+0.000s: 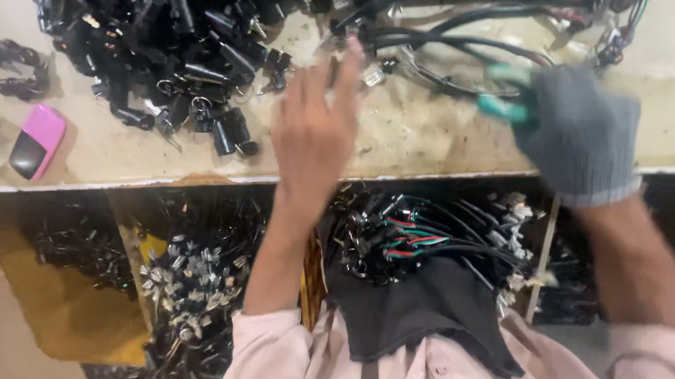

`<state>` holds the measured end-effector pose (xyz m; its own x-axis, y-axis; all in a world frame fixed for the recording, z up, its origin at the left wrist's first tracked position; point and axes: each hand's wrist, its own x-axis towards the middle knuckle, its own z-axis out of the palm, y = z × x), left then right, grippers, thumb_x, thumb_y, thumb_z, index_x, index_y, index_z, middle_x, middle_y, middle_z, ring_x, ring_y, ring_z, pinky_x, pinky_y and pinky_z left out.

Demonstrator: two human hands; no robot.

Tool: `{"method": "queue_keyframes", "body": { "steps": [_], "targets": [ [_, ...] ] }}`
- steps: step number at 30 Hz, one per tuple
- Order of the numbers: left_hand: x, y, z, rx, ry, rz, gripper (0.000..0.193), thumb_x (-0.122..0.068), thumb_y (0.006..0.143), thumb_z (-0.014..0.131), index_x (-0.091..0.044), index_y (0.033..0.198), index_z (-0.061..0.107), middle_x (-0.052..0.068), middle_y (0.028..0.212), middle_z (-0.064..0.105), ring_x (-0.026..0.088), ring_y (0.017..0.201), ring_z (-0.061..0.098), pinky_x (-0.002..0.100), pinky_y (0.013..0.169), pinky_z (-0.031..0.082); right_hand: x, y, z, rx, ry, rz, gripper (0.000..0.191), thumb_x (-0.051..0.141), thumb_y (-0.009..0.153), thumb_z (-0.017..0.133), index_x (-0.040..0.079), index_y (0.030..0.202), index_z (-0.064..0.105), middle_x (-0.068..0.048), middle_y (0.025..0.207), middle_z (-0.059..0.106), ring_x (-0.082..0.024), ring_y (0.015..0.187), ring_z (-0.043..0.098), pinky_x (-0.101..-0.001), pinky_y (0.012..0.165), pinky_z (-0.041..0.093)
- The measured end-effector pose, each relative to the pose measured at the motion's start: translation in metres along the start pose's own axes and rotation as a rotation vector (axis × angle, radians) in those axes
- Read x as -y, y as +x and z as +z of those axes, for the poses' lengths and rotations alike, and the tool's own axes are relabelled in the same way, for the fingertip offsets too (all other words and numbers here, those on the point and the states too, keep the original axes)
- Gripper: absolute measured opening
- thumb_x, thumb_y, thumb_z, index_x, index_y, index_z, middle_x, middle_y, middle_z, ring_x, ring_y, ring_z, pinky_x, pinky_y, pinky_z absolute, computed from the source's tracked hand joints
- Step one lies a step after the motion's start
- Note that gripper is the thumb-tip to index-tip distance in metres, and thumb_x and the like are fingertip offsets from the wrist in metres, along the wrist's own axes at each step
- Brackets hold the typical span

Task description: The person repeatedly picks up black insulated wires from a pile on a workbench, uses pliers to strip the insulation from the ends, and places the stripped wires into a bin below. The process is repeated continuously throughout the clip.

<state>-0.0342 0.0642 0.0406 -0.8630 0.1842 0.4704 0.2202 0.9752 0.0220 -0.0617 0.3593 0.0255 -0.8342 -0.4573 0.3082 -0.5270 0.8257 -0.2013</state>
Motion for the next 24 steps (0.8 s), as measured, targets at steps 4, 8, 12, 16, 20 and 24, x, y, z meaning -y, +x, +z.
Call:
{"method": "queue_keyframes", "body": {
  "steps": [4,8,12,16,20,24],
  "targets": [
    [0.035,0.002,0.036,-0.030,-0.179,-0.014,0.040,-0.025,0.085,0.077,-0.013,0.120,0.063,0.009,0.118,0.065,0.029,0.109,0.062,0.044,0.089,0.052,0.041,-0.043,0.008,0.116,-0.021,0.136,0.017,0.009,0.088,0.075,0.014,0.101,0.065,-0.008,0.085,0.062,-0.029,0.070,0.063,-0.0425,0.060,0.050],
    [0.019,-0.049,0.026,0.022,-1.460,-0.425,0.037,-0.015,0.101,0.080,-0.015,0.131,0.059,0.003,0.118,0.069,0.016,0.103,0.072,0.034,0.097,0.062,0.049,-0.042,0.013,0.158,0.063,0.190,0.032,0.014,0.088,0.076,0.008,0.117,0.064,-0.012,0.085,0.061,-0.031,0.071,0.064,-0.0439,0.057,0.048],
    [-0.031,-0.079,0.005,0.452,-1.755,-0.439,0.034,-0.023,0.106,0.069,-0.011,0.137,0.059,-0.001,0.107,0.061,0.007,0.094,0.058,0.024,0.086,0.049,0.038,-0.024,0.000,0.184,0.503,0.503,0.029,0.014,0.094,0.070,0.011,0.121,0.060,-0.007,0.082,0.064,-0.026,0.069,0.068,-0.0394,0.058,0.051],
    [-0.060,-0.081,-0.001,0.704,-1.721,-0.537,0.035,-0.026,0.104,0.065,-0.004,0.132,0.066,0.007,0.094,0.065,0.014,0.084,0.061,0.029,0.078,0.050,0.044,-0.038,-0.016,0.111,0.531,0.370,0.019,0.015,0.088,0.084,0.019,0.088,0.065,-0.006,0.078,0.066,-0.025,0.068,0.065,-0.0369,0.064,0.052],
    [-0.068,-0.081,-0.004,0.597,-1.662,-0.382,0.032,-0.022,0.108,0.062,0.000,0.131,0.060,0.011,0.114,0.072,0.016,0.105,0.068,0.031,0.093,0.056,0.053,-0.051,-0.007,0.229,0.597,-0.266,0.030,0.014,0.069,0.080,0.017,0.097,0.070,-0.008,0.078,0.069,-0.031,0.068,0.068,-0.0421,0.059,0.051],
    [-0.074,-0.085,-0.009,0.535,-1.227,-0.416,0.026,-0.018,0.103,0.067,0.000,0.123,0.062,0.013,0.100,0.074,0.014,0.091,0.072,0.027,0.081,0.056,0.063,-0.046,-0.002,0.061,0.927,0.051,0.023,0.012,0.082,0.072,0.013,0.102,0.063,-0.006,0.083,0.065,-0.025,0.072,0.064,-0.0364,0.063,0.050]
  ]
}}
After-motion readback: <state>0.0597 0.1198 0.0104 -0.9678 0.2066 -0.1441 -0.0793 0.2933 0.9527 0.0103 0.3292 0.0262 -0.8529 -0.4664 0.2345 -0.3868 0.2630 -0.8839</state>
